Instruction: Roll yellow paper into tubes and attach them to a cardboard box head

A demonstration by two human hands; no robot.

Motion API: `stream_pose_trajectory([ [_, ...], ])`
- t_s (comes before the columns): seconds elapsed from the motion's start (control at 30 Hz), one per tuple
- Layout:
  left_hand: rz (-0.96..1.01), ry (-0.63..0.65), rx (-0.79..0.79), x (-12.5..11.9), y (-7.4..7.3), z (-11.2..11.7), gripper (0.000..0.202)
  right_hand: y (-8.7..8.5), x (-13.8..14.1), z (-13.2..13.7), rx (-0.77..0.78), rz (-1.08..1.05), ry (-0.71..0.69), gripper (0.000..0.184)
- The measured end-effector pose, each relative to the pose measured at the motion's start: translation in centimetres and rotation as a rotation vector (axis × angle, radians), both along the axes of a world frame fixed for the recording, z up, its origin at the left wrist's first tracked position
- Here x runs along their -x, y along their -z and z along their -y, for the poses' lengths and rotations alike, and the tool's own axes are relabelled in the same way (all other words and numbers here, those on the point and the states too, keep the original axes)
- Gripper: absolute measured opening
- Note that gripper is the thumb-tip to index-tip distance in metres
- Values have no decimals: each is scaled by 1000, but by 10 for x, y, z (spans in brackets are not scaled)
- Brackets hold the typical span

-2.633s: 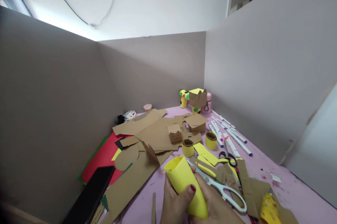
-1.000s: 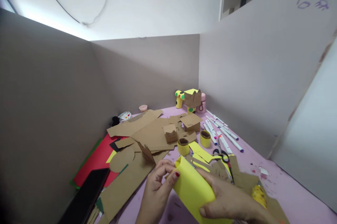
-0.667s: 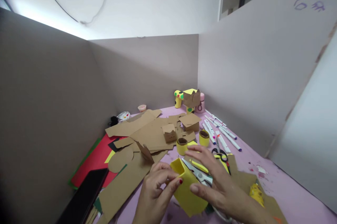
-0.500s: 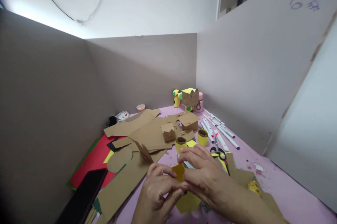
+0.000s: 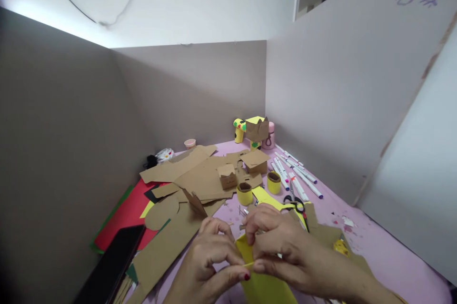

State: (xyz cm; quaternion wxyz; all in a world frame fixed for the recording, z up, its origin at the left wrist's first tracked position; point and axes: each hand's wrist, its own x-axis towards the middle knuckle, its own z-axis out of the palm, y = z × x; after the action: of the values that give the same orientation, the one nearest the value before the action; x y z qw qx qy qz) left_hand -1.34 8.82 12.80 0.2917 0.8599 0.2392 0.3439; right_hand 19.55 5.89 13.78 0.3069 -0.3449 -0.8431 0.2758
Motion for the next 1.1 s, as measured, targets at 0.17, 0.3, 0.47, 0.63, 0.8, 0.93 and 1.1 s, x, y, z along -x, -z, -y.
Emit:
stream_pose_trajectory([
  [0.17, -26, 16, -39, 0, -3, 1, 25, 0, -9, -3, 96, -32, -46, 19],
  [0.3, -101, -44, -204, -2, -2, 3, 18, -7, -2, 2, -1, 144, 32, 14],
  [0.47, -111, -41, -250, -7, -1, 5, 16, -15, 4, 3, 4, 146, -30, 18],
  [0.63, -129, -15, -218, -3, -3, 4, 16, -17, 1, -2, -17, 124, -84, 21],
  [0.8, -113, 19, -85, 0, -4, 3, 16, -11, -7, -6, 46, 33, -111, 18],
  [0.93, -57, 78, 13, -1, -2, 2, 23, -6, -10, -11, 131, -69, -214, 22],
  [1.1, 27, 8, 47, -6, 5, 2, 27, 1, -9, -18, 145, -77, -188, 23],
])
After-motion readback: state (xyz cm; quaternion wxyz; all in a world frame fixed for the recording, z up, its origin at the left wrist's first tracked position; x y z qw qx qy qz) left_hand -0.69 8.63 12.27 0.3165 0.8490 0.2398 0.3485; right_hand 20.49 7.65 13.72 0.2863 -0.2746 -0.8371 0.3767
